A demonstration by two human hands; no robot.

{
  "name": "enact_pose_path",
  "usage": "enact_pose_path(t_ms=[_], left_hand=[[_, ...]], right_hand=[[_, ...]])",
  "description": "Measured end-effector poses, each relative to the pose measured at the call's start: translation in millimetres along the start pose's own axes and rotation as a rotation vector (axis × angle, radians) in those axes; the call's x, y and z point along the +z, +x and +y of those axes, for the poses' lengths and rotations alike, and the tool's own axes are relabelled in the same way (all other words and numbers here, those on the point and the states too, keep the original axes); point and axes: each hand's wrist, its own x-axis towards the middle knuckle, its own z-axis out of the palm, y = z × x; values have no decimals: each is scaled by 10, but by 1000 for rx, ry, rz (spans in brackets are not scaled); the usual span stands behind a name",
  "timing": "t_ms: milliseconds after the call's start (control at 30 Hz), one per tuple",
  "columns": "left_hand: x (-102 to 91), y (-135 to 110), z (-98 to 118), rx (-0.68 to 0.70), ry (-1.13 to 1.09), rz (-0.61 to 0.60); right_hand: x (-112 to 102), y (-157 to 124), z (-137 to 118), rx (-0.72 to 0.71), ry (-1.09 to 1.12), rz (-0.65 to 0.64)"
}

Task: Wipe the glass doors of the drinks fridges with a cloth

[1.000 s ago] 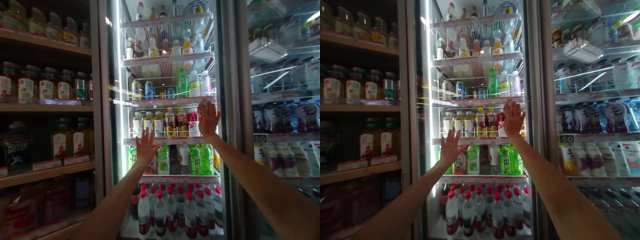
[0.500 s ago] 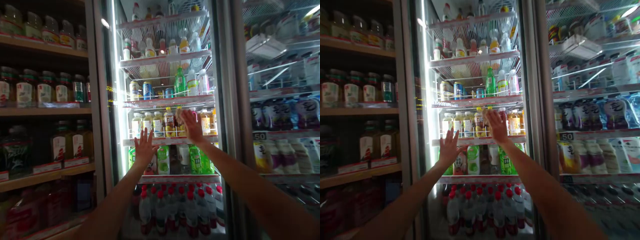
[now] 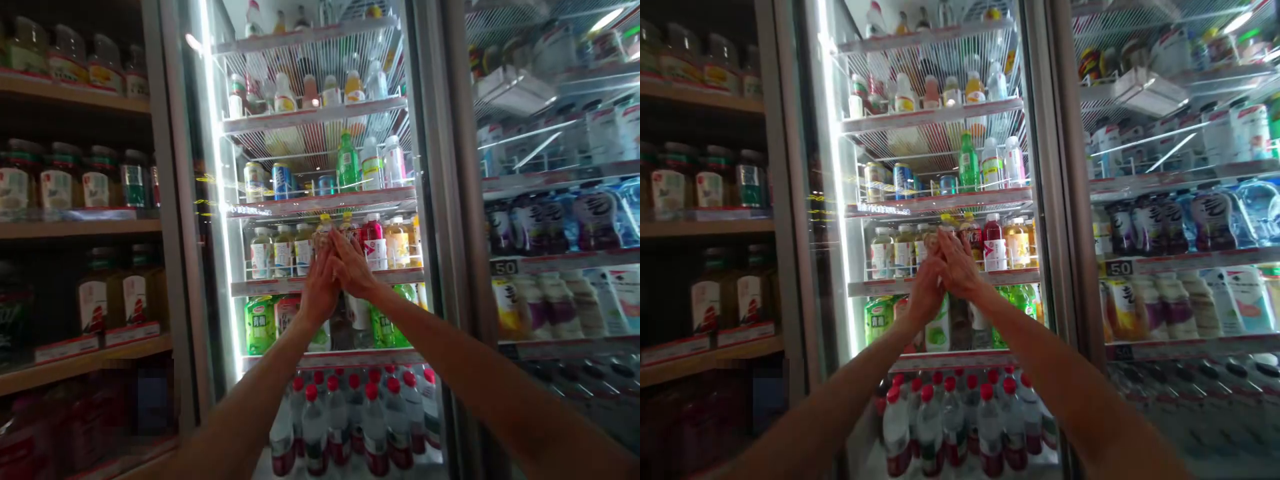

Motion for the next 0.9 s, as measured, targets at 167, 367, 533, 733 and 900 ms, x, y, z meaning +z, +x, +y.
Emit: enact_pose_path(t_ms=[167,367,533,733,900], left_hand=[[369,214,281,-105,12,120],[186,412,150,-128,185,105],[-254,223,-622,-305,330,123],[-303,79,-653,-388,333,215],[248,346,107,-81,252,122]], right_hand=[[-173,-263,401,0,-141,92],[-347,-480,844,56,-355,198],[-320,-498,1001,60,-347,331],[-319,-511,966,50,-279,268],[-350,-523,943,59,-237,243]])
